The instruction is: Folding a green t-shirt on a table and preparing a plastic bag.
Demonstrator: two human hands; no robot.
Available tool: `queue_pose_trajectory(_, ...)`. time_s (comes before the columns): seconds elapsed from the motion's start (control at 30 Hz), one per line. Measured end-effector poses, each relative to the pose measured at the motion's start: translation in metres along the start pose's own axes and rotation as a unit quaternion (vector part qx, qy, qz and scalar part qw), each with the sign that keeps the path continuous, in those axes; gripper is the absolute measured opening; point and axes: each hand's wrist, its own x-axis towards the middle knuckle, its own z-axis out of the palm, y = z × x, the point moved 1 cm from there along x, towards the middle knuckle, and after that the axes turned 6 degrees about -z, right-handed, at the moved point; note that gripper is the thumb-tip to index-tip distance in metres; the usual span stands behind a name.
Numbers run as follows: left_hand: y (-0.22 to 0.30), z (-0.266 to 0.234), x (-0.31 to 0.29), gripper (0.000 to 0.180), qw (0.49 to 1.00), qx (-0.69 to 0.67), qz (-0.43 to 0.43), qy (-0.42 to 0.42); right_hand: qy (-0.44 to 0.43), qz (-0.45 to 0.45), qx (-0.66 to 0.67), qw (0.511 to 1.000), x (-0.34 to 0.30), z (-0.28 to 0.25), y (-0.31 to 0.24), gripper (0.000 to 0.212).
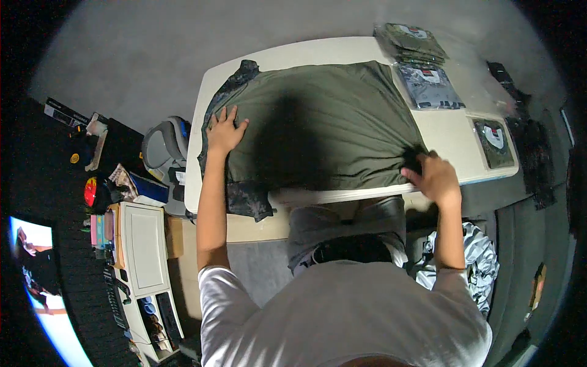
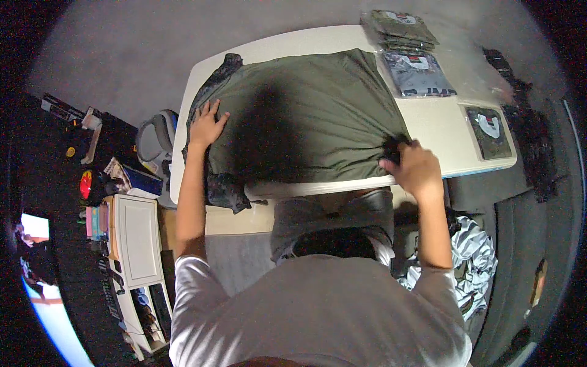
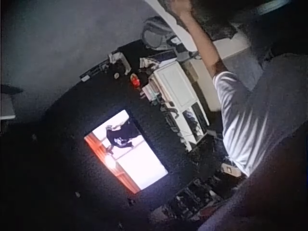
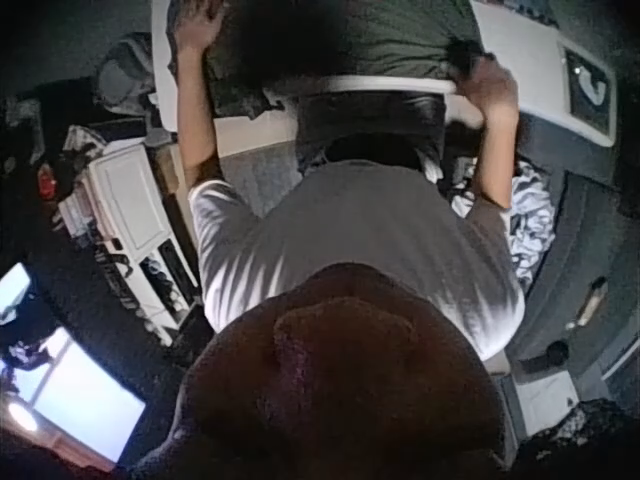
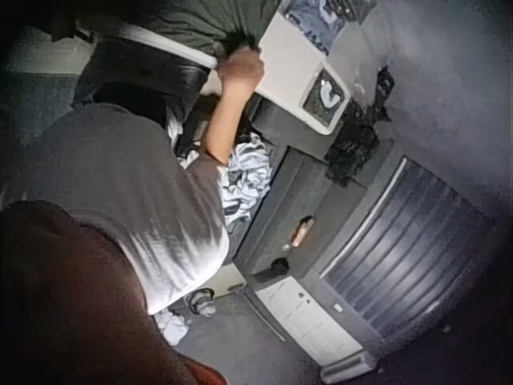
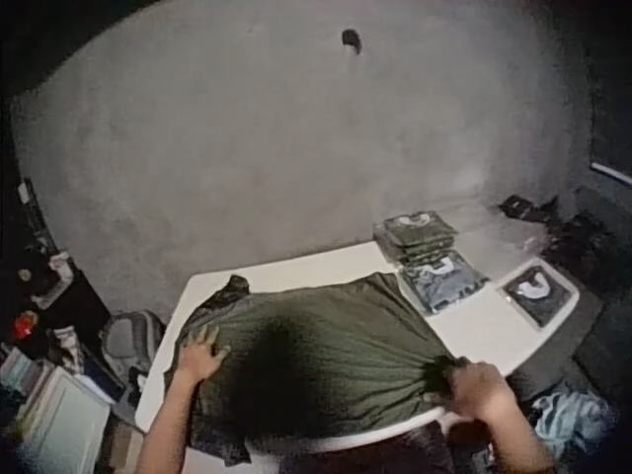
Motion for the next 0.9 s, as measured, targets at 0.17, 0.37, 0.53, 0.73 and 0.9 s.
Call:
queue_pose_trajectory(0.17,0.038,-0.025,0.037,0.043,0.996,0.024,-0.056,0.058,0.079,-0.100,0.033,0.991,0.146,-0.005,0.000,0.045)
queue_pose_trajectory(0.37,0.059,0.029,0.129,0.041,0.984,-0.157,0.034,0.079,0.260,-0.152,0.007,0.953,0.344,0.041,0.025,0.043)
queue_pose_trajectory(0.53,0.041,0.094,0.166,0.052,0.992,-0.061,0.004,0.113,0.174,-0.131,0.062,0.974,0.388,0.040,0.047,0.049)
queue_pose_trajectory(0.73,0.021,0.099,0.188,0.059,0.994,-0.022,-0.002,0.105,0.215,-0.073,0.243,0.943,0.403,0.048,0.040,0.057)
queue_pose_trajectory(0.9,0.017,0.089,0.190,0.059,0.996,-0.021,0.040,0.076,0.232,-0.083,0.104,0.964,0.431,0.073,0.040,0.049)
